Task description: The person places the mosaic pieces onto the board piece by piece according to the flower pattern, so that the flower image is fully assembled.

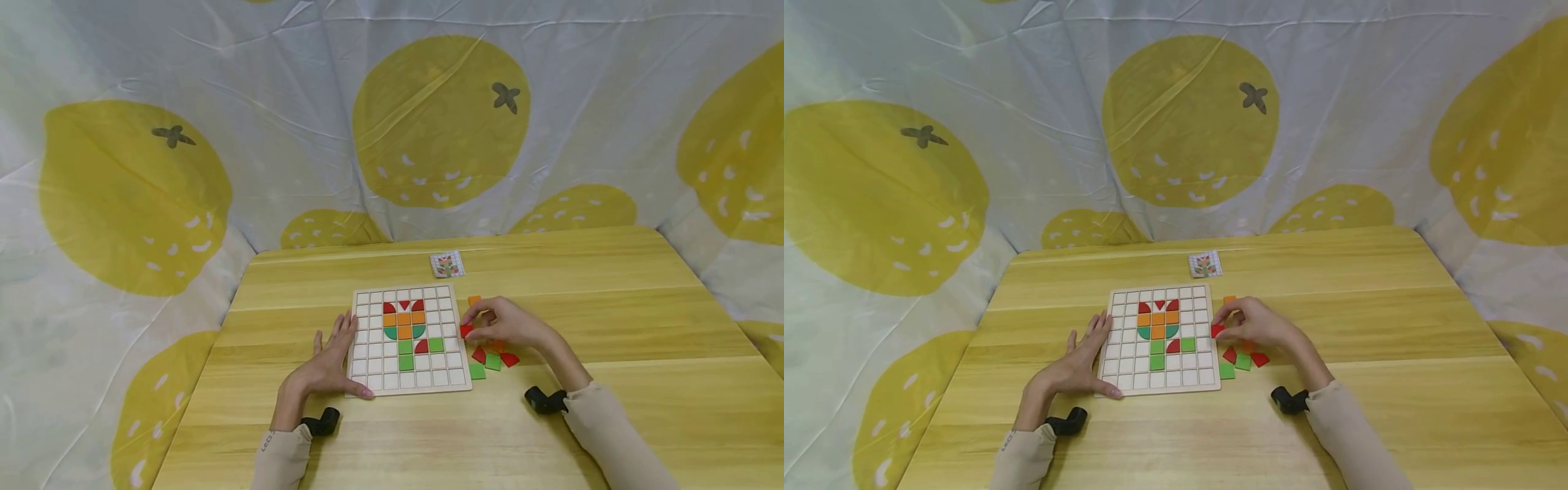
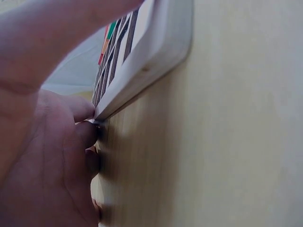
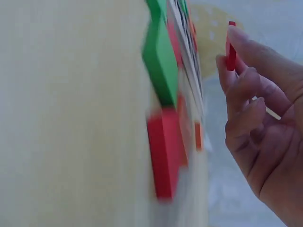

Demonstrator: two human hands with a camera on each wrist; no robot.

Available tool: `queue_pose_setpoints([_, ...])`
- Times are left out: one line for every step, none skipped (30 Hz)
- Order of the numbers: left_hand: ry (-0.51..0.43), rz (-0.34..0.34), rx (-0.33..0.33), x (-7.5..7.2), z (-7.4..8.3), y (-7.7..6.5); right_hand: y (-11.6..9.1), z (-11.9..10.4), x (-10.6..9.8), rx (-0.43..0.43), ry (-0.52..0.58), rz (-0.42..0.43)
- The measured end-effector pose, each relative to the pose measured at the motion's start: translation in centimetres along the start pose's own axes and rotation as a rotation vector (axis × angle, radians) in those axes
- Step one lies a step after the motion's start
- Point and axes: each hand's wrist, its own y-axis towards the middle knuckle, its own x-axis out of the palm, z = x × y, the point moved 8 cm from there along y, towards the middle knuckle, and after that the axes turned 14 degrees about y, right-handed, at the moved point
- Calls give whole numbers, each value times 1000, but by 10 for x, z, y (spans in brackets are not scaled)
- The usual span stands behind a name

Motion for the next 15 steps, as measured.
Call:
queue_pose_setpoints([0,0,0,0,0,0,0,-3,7,-10,8,-14])
queue_pose_setpoints([2,0,-1,0,0,0,1,-5,14,-24,5,-24])
queue_pose_setpoints([4,1,0,0,0,0,2,-7,21,-37,1,-33])
queue_pose_setpoints([6,1,0,0,0,0,3,-9,28,-50,-10,-43])
queue_pose_setpoints([7,1,1,0,0,0,4,-11,35,-59,-21,-49])
queue_pose_setpoints([7,1,1,0,0,0,5,-12,40,-66,-39,-52])
queue_pose_setpoints([6,1,2,0,0,0,6,-13,45,-76,-61,-54])
queue_pose_setpoints([5,1,2,0,0,0,7,-14,49,-81,-81,-53])
queue_pose_setpoints([2,0,2,0,1,0,8,-15,52,-85,-99,-51])
queue_pose_setpoints([1,-1,1,0,0,0,9,-16,55,-87,-115,-49])
queue_pose_setpoints([-3,-1,1,0,1,0,9,-16,57,-88,-129,-44])
queue_pose_setpoints([-5,-1,-1,0,0,0,10,-17,58,-91,-144,-38])
queue_pose_setpoints([-6,-1,-3,0,0,0,10,-18,58,-95,-156,-32])
queue_pose_setpoints([-7,-1,-4,0,0,0,10,-19,59,-97,-161,-27])
queue_pose_setpoints([-7,-2,-5,0,0,0,10,-19,59,-98,-165,-23])
